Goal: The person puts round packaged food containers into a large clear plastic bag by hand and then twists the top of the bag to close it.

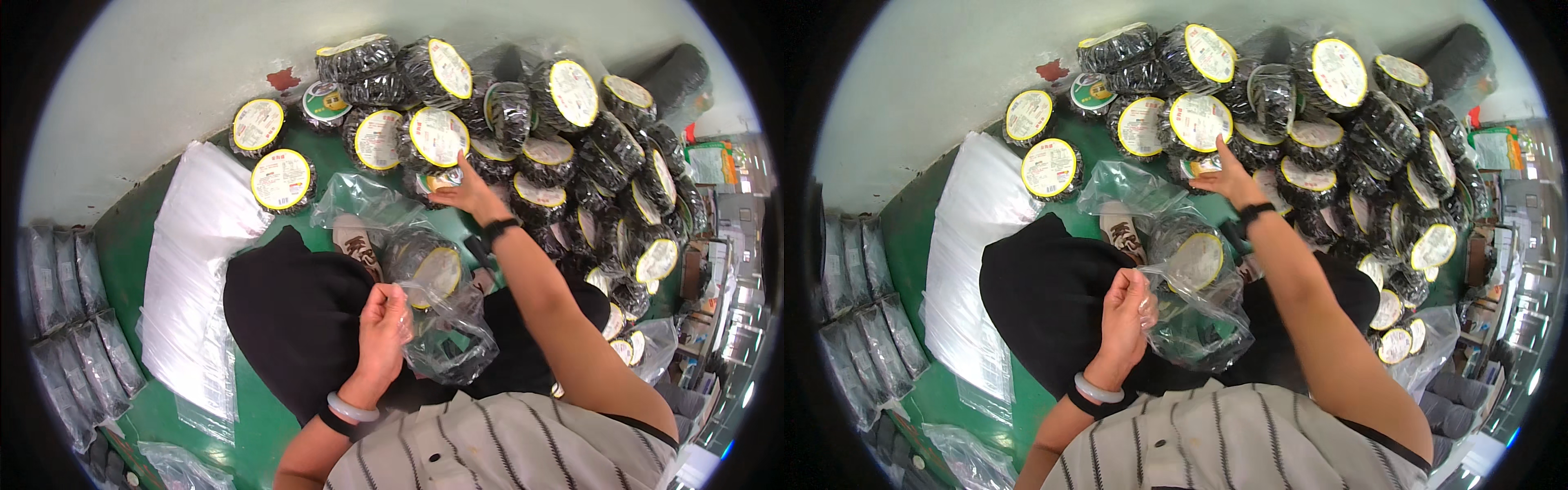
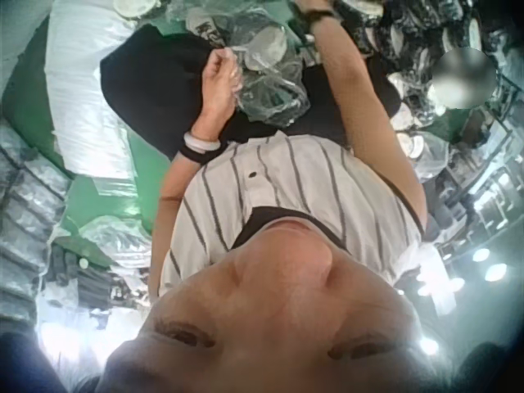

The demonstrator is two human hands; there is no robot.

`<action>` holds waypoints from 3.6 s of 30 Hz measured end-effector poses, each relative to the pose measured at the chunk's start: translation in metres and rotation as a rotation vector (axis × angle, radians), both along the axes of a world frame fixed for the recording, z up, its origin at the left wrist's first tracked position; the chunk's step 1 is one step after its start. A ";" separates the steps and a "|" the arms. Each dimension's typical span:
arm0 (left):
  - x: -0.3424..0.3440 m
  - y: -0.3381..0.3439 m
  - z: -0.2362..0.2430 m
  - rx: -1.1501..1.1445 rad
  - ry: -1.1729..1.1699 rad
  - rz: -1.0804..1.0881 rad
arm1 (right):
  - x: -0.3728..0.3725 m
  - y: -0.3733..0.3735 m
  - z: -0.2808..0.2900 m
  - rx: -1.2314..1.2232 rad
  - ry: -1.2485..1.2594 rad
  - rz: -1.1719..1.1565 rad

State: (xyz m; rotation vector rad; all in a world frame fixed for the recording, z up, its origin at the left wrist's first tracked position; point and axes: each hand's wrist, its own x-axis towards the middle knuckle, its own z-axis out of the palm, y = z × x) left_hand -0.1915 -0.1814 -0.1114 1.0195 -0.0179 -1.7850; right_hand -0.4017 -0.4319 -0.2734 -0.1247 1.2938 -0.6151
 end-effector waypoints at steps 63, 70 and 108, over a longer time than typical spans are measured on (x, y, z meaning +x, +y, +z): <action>-0.005 -0.011 0.095 -0.654 -0.277 -0.716 | -0.178 -0.122 0.092 -0.568 0.269 -0.896; -0.011 -0.047 0.063 -0.694 -1.004 -0.339 | -0.066 0.079 0.276 -0.671 -0.281 0.399; -0.043 -0.022 0.087 -0.303 -0.206 -0.390 | -0.056 0.243 0.267 -0.039 -0.157 0.344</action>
